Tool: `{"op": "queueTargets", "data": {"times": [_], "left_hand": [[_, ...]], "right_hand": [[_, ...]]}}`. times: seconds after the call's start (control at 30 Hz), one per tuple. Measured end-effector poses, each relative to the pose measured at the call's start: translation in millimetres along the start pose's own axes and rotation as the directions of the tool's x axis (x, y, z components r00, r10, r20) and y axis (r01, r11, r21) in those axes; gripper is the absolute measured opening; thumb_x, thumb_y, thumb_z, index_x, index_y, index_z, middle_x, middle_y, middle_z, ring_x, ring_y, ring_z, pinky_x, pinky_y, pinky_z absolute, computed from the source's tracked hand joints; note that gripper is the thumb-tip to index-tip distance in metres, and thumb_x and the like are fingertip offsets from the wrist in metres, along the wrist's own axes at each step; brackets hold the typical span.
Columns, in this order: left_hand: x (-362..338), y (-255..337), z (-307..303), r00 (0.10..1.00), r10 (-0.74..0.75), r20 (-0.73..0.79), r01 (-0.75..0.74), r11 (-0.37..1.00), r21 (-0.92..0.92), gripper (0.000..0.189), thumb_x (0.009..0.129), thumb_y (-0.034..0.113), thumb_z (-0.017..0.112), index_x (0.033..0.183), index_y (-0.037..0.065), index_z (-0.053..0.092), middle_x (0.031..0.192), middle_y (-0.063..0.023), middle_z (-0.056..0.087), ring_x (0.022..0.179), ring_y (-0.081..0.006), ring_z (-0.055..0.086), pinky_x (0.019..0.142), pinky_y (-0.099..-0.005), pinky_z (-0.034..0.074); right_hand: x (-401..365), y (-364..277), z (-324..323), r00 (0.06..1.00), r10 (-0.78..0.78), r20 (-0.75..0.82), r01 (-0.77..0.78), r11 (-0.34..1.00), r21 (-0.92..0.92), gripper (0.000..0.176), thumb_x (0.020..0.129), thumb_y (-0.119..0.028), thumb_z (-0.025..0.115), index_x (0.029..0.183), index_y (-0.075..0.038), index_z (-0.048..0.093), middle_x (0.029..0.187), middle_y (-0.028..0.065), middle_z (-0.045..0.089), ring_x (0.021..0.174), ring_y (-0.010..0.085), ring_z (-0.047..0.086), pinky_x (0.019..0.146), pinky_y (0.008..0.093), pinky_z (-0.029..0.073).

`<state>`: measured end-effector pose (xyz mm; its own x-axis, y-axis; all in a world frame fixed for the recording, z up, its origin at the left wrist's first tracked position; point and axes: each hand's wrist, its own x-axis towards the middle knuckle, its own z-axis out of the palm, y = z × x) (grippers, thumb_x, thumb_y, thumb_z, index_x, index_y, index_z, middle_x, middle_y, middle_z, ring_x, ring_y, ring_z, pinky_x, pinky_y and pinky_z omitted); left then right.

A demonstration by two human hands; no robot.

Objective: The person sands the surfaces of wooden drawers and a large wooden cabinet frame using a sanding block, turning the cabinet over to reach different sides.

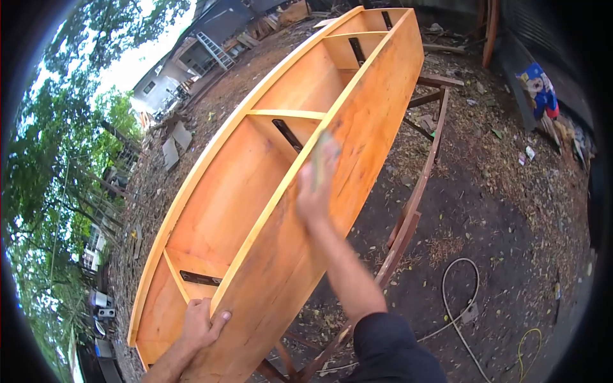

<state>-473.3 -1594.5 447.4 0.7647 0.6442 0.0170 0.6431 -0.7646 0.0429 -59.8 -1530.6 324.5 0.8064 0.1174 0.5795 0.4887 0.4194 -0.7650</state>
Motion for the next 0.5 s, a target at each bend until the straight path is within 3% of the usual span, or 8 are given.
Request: {"op": "queueTargets", "data": {"times": [0.03,0.1,0.2,0.23,0.3,0.4,0.47,0.5], "left_hand": [[2,-1,2,1.0,0.015,-0.017,-0.015,1.0,0.002,0.044,0.095,0.036,0.078,0.111,-0.004,0.067,0.092,-0.0219,0.073,0.088,-0.0427,0.064,0.089,-0.0518,0.049],[5,6,-1,1.0,0.004,-0.011,-0.005,1.0,-0.003,0.044,0.095,0.036,0.078,0.111,-0.003,0.067,0.091,-0.0214,0.073,0.087,-0.0424,0.063,0.089,-0.0511,0.049],[4,6,-2,1.0,0.008,-0.013,-0.008,1.0,-0.007,0.043,0.095,0.036,0.079,0.109,-0.003,0.068,0.091,-0.0208,0.073,0.086,-0.0419,0.063,0.09,-0.0501,0.048],[3,4,-2,1.0,0.013,-0.012,-0.013,1.0,-0.008,0.043,0.095,0.036,0.079,0.109,-0.003,0.069,0.091,-0.0207,0.072,0.086,-0.0418,0.063,0.09,-0.0498,0.048],[3,3,-1,1.0,0.024,-0.02,-0.024,1.0,-0.008,0.042,0.095,0.036,0.079,0.108,-0.002,0.069,0.091,-0.0207,0.073,0.087,-0.0413,0.064,0.091,-0.0495,0.048],[4,8,-5,0.999,0.04,-0.033,-0.041,0.999,-0.028,0.041,0.095,0.035,0.078,0.109,-0.002,0.069,0.092,-0.0207,0.074,0.088,-0.0406,0.066,0.091,-0.0492,0.048],[6,9,-5,0.999,0.042,-0.031,-0.043,0.998,-0.044,0.041,0.095,0.035,0.078,0.11,-0.002,0.069,0.092,-0.0204,0.074,0.088,-0.0404,0.067,0.091,-0.049,0.048],[5,7,-4,0.999,0.034,-0.023,-0.035,0.999,-0.042,0.041,0.095,0.035,0.078,0.11,-0.002,0.069,0.092,-0.0201,0.075,0.087,-0.0404,0.067,0.091,-0.0487,0.048]], "right_hand": [[-31,-36,-3,0.99,-0.123,0.071,0.118,0.99,0.073,0.069,0.111,-0.028,0.046,0.169,0.005,0.027,0.176,0.0317,0.019,0.164,0.0507,0.013,0.133,0.0592,0.009],[-125,-64,-16,0.908,-0.225,0.354,0.221,0.974,0.051,0.077,0.106,-0.025,0.048,0.17,0.006,0.018,0.176,0.0308,0.021,0.166,0.0476,0.01,0.134,0.0551,0.009],[-128,-13,-32,0.917,-0.194,0.349,0.182,0.981,0.065,0.079,0.106,-0.026,0.048,0.171,0.007,0.016,0.178,0.0296,0.016,0.167,0.0451,0.006,0.134,0.0543,0.009],[-88,8,-27,0.967,-0.123,0.221,0.104,0.99,0.095,0.074,0.11,-0.033,0.043,0.168,0.007,0.023,0.178,0.0291,0.017,0.166,0.0472,0.012,0.133,0.0576,0.01],[14,52,-14,0.997,0.067,-0.048,-0.057,0.981,0.186,0.067,0.113,-0.031,0.042,0.167,0.007,0.028,0.176,0.0237,0.024,0.164,0.0377,0.021,0.133,0.0487,0.016],[126,88,-17,0.975,0.219,-0.044,-0.21,0.966,0.148,0.063,0.112,-0.025,0.045,0.165,0.006,0.033,0.173,0.0236,0.03,0.161,0.0372,0.026,0.133,0.0442,0.019],[87,31,-1,0.993,0.068,-0.099,-0.054,0.989,0.137,0.061,0.111,-0.023,0.044,0.164,0.005,0.037,0.171,0.0251,0.033,0.159,0.0393,0.029,0.133,0.0477,0.018],[52,1,-6,0.99,-0.139,0.022,0.14,0.989,-0.053,0.064,0.11,-0.024,0.043,0.167,0.003,0.031,0.172,0.0262,0.03,0.16,0.0446,0.026,0.132,0.0553,0.015]]}}
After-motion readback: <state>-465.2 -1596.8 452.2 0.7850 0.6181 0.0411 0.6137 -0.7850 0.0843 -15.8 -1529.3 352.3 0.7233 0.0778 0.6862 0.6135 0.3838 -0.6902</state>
